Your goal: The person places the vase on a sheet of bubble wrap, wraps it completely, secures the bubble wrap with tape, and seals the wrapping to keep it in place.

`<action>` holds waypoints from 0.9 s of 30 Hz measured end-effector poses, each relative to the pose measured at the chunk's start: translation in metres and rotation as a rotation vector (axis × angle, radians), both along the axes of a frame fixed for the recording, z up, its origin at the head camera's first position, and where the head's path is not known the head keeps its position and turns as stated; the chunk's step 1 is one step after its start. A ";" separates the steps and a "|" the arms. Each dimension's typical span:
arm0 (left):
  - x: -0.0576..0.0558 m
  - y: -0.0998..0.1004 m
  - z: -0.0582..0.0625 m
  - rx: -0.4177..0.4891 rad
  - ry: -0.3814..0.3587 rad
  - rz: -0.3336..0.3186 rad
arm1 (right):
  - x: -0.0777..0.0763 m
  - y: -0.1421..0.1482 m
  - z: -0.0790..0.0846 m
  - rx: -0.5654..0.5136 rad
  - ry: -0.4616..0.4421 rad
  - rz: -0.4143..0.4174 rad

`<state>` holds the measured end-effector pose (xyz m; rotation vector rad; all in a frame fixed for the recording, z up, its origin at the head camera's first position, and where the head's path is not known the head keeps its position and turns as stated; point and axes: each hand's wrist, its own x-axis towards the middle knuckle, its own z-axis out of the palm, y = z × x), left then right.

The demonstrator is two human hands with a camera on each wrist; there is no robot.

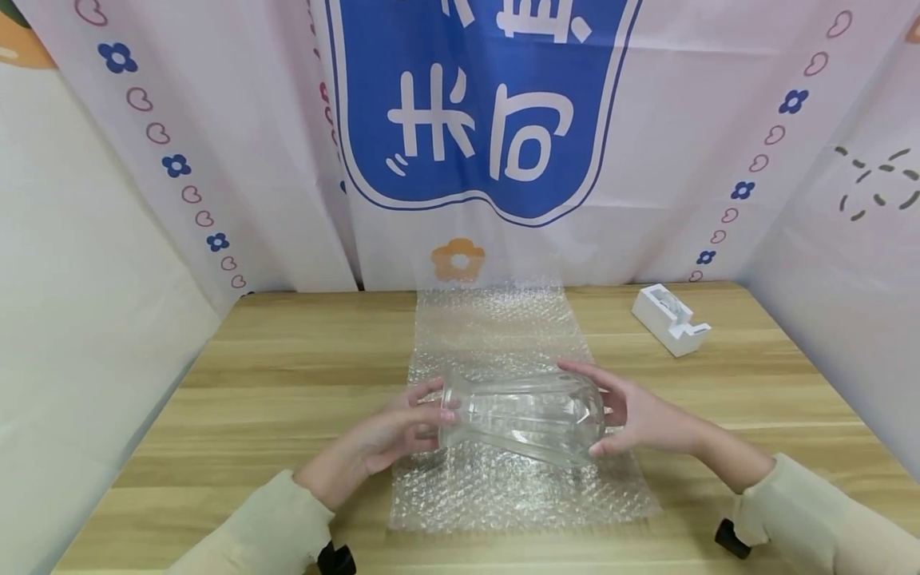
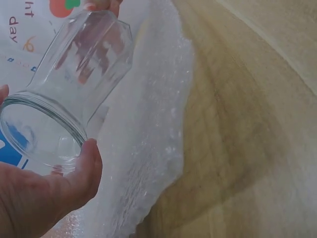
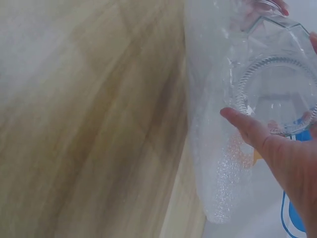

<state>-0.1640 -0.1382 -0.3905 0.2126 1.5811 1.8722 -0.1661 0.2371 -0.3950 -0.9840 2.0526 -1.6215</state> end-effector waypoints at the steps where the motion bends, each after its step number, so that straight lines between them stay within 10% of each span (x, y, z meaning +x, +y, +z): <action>1: 0.000 0.000 0.000 -0.003 0.000 -0.004 | 0.000 0.000 -0.001 -0.018 -0.012 0.007; 27: -0.016 -0.006 -0.011 -0.201 0.168 -0.187 | 0.011 0.003 -0.002 0.071 0.012 -0.018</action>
